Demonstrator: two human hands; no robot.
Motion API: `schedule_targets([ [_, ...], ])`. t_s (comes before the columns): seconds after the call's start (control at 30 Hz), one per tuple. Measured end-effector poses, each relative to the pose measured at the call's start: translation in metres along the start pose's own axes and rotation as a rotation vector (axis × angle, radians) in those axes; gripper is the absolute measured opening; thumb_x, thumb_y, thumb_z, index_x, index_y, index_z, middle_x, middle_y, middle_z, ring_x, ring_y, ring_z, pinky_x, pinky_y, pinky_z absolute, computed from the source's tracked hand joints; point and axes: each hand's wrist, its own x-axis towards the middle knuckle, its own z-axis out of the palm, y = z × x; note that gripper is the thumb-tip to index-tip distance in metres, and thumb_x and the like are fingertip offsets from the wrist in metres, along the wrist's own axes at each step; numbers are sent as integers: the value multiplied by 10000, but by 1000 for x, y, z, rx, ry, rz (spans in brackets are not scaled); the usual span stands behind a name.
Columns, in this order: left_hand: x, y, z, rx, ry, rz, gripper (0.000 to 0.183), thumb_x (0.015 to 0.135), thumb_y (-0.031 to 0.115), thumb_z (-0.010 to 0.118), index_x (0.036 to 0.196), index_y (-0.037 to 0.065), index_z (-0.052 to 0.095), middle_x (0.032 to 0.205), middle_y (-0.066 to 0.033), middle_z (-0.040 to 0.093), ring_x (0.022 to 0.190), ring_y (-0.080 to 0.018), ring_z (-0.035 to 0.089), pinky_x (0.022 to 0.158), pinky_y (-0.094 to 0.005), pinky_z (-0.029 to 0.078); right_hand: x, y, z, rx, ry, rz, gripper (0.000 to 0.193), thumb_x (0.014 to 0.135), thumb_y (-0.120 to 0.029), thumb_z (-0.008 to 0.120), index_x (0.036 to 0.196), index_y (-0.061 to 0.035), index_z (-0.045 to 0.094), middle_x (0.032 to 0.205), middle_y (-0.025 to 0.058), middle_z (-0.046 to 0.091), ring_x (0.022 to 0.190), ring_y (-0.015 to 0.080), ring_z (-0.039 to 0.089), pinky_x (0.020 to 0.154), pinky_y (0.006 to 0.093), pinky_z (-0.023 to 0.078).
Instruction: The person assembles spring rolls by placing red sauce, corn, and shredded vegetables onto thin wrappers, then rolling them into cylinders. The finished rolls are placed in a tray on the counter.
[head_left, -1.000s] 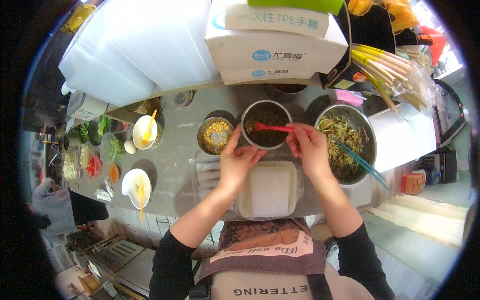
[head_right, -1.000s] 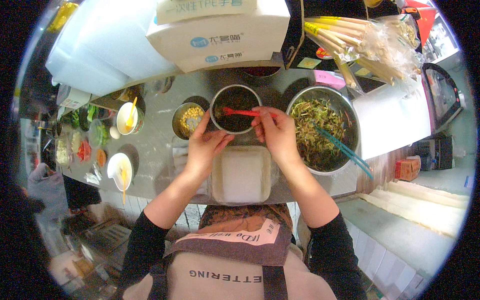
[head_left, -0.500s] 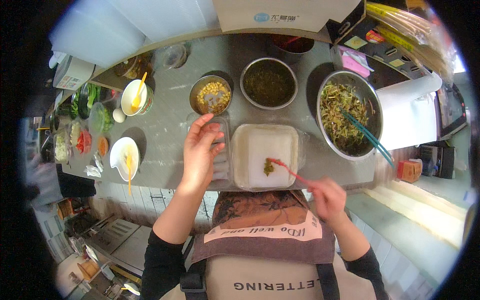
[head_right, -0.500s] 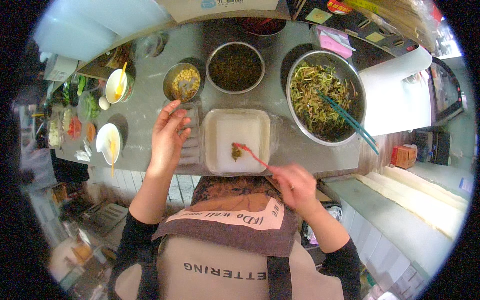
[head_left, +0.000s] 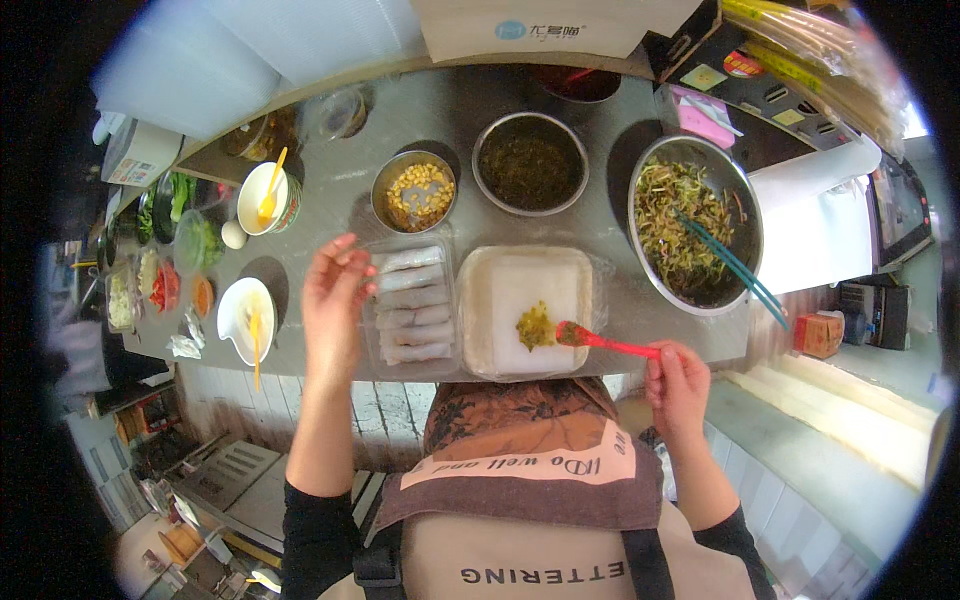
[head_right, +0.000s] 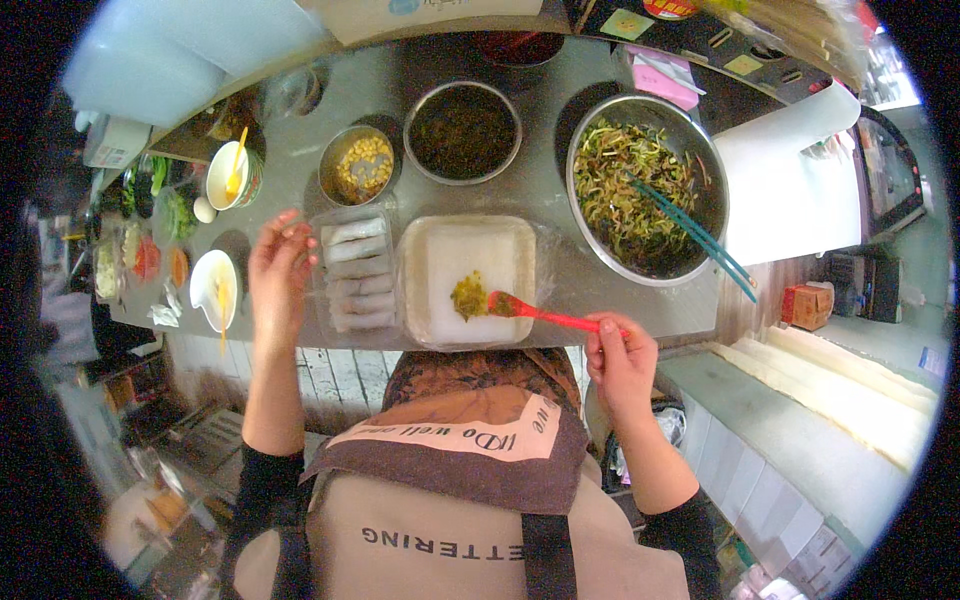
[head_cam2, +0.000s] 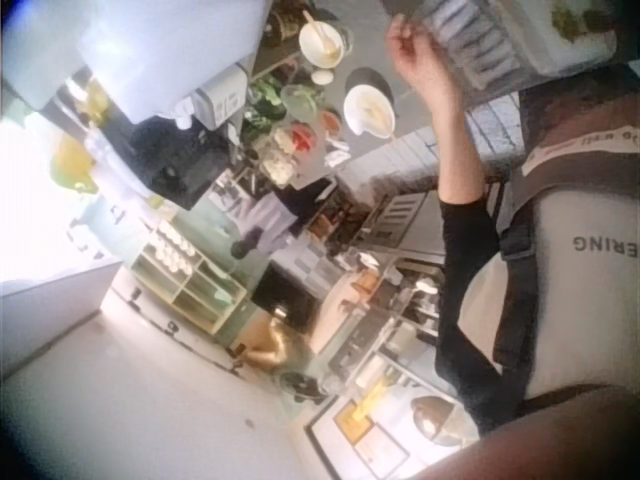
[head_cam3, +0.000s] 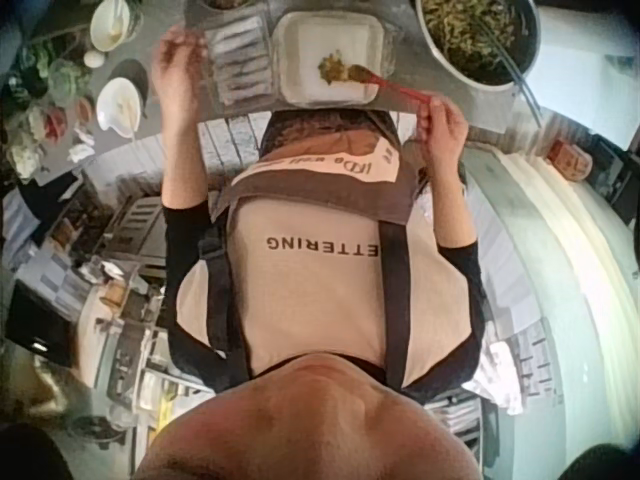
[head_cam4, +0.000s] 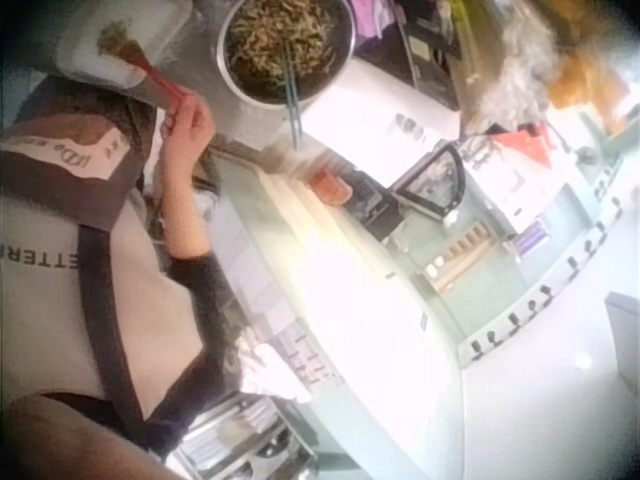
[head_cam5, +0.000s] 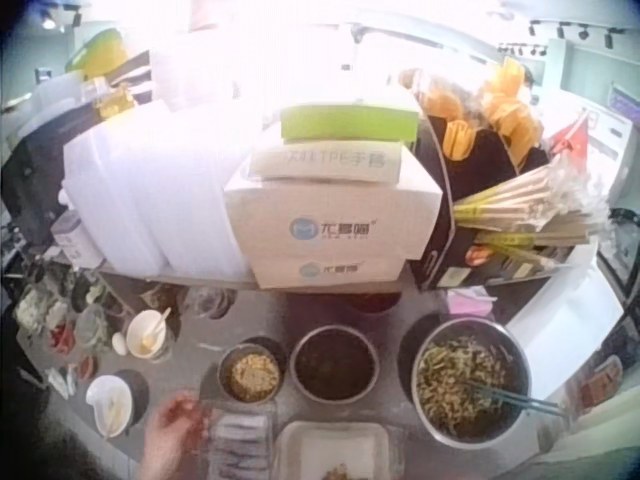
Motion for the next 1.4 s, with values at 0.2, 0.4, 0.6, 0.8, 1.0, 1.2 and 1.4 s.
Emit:
schedule_targets([
  [0.2, 95, 34, 14, 997, -355, 511, 194, 806, 27, 615, 988, 42, 679, 909, -166, 694, 842, -283, 683, 731, -356, 520, 58, -39, 82, 160, -268, -231, 328, 1022, -248, 433, 1219, -6, 532, 783, -2, 518, 604, 60, 411, 491, 180, 319],
  [0.4, 130, 30, 56, 1391, -749, 518, 373, 755, -51, 562, 1082, 82, 683, 909, -213, 670, 853, -359, 652, 770, -419, 515, 44, -29, 61, 48, -205, -84, 360, 1010, -265, 470, 1267, -14, 498, 785, -28, 502, 583, 42, 398, 474, 176, 315],
  [0.6, 117, 25, 58, 1597, -402, 473, 309, 748, -40, 548, 990, 63, 710, 914, -214, 677, 904, -401, 647, 847, -460, 512, 50, -12, -82, 494, 475, -335, 120, 944, -175, 604, 1035, -108, 562, 834, -12, 568, 694, 69, 512, 564, 163, 415],
  [0.8, 109, 32, 51, 1290, -487, 509, 218, 720, -36, 596, 897, 34, 701, 851, -212, 677, 857, -382, 656, 789, -448, 521, 93, -65, -87, 155, 434, -489, 88, 930, -146, 623, 981, -75, 615, 774, -16, 560, 662, 67, 497, 545, 179, 380],
  [1.0, 118, 11, 51, 1313, -571, 499, 186, 660, 44, 713, 846, 47, 718, 803, -198, 676, 787, -359, 661, 738, -408, 531, 144, -107, -27, -777, 75, -689, 195, 902, -180, 669, 901, -2, 589, 839, 45, 622, 763, 138, 567, 729, 275, 450],
  [1.2, 119, 0, 52, 1330, -536, 470, 167, 665, -6, 680, 813, 56, 727, 790, -189, 678, 748, -350, 662, 725, -400, 536, 133, -130, -55, -368, -62, -670, 147, 962, -140, 561, 896, -9, 544, 842, 49, 538, 692, 96, 551, 533, 227, 495],
  [1.4, 114, 3, 54, 1349, -446, 556, 132, 686, -11, 672, 787, 52, 728, 783, -192, 676, 743, -355, 660, 736, -403, 531, 137, -106, -49, -459, -187, -696, 176, 960, -108, 546, 887, 48, 580, 914, 109, 550, 699, 135, 599, 504, 226, 545],
])
